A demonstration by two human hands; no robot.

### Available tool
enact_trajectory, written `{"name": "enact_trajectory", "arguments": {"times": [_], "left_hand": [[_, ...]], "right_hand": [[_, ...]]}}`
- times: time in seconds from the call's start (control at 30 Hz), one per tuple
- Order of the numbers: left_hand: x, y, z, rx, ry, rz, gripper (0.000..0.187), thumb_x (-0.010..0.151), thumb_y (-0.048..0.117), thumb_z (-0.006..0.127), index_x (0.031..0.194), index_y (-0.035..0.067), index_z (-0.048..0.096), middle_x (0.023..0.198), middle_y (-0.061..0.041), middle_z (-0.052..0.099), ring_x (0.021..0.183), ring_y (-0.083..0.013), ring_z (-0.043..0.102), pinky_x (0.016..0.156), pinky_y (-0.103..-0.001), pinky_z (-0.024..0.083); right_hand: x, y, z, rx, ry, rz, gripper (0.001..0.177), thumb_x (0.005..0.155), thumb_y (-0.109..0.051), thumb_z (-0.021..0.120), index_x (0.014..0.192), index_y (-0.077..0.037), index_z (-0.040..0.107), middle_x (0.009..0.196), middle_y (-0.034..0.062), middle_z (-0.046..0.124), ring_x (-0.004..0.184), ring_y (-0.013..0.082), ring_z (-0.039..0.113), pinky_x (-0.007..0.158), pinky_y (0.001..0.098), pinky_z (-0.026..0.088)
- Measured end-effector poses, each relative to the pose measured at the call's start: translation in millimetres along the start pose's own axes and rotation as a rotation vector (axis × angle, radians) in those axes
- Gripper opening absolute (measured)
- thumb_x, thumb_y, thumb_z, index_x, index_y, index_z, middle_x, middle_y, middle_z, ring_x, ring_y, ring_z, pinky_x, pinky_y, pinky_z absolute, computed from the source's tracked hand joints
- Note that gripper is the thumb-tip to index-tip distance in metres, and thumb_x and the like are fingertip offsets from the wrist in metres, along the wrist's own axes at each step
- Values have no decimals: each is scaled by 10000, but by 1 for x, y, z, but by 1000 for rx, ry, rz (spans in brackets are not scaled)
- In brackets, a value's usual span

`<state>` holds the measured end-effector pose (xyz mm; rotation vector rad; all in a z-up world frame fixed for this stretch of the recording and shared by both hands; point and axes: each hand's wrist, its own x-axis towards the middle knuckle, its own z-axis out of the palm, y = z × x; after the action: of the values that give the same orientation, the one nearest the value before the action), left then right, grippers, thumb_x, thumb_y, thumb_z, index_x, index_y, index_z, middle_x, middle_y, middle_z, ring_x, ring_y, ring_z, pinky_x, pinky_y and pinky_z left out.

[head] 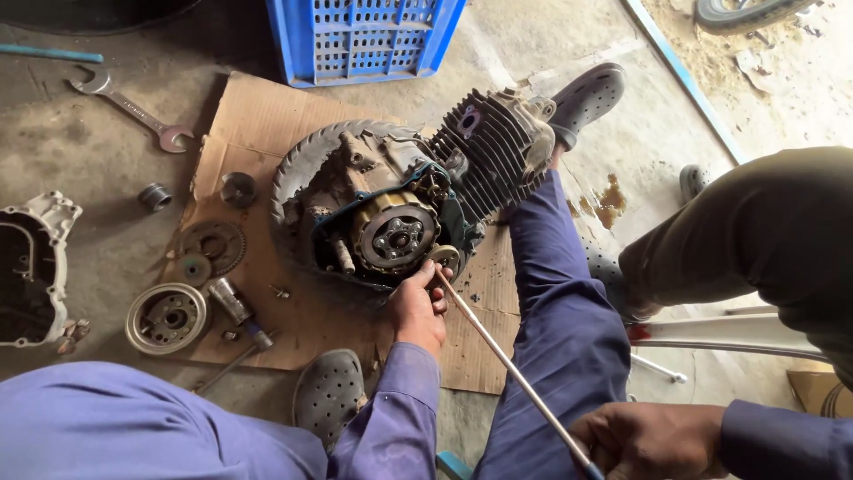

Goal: The person disassembles a motorcycle engine by loosening bolts with a screwdriver and a T-handle wrench, wiping components with a cloth, and setting aside the clutch assembly and engine casing.

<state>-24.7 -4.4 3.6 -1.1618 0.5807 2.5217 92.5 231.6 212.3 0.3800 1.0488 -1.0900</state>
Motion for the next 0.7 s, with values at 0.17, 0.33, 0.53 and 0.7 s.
{"name": "enact_trajectory", "arguments": {"times": [0.17,0.33,0.53,0.7], "left_hand": [[-4,3,6,8,45,-15,89,904,126,700,897,39,717,778,-100,719,519,-77,467,407,-213,306],[-8,4,9,18,45,3,108,906,132,711,886,26,709,774,-113,722,510,-81,475,401,-214,308],[-19,8,18,38,101,21,124,909,130,710,886,8,704,757,-119,711,490,-82,474,397,-213,307],[8,-6,8,-7,93,26,99,902,93,716,888,-5,707,749,-120,711,488,-72,468,390,-213,276]], "right_hand": [[-1,-3,4,23,13,-21,173,898,19,745,1026,-31,640,869,5,633,799,95,593,719,227,469],[-5,-17,16,116,65,57,312,752,17,672,1050,-72,687,918,-2,684,836,89,620,739,212,495],[1,-15,11,-159,132,6,176,887,-50,796,1003,-44,664,890,42,681,807,106,626,700,254,499],[12,-8,24,-22,154,-45,189,964,-166,765,1045,-29,663,921,12,658,846,84,610,779,242,493]]}}
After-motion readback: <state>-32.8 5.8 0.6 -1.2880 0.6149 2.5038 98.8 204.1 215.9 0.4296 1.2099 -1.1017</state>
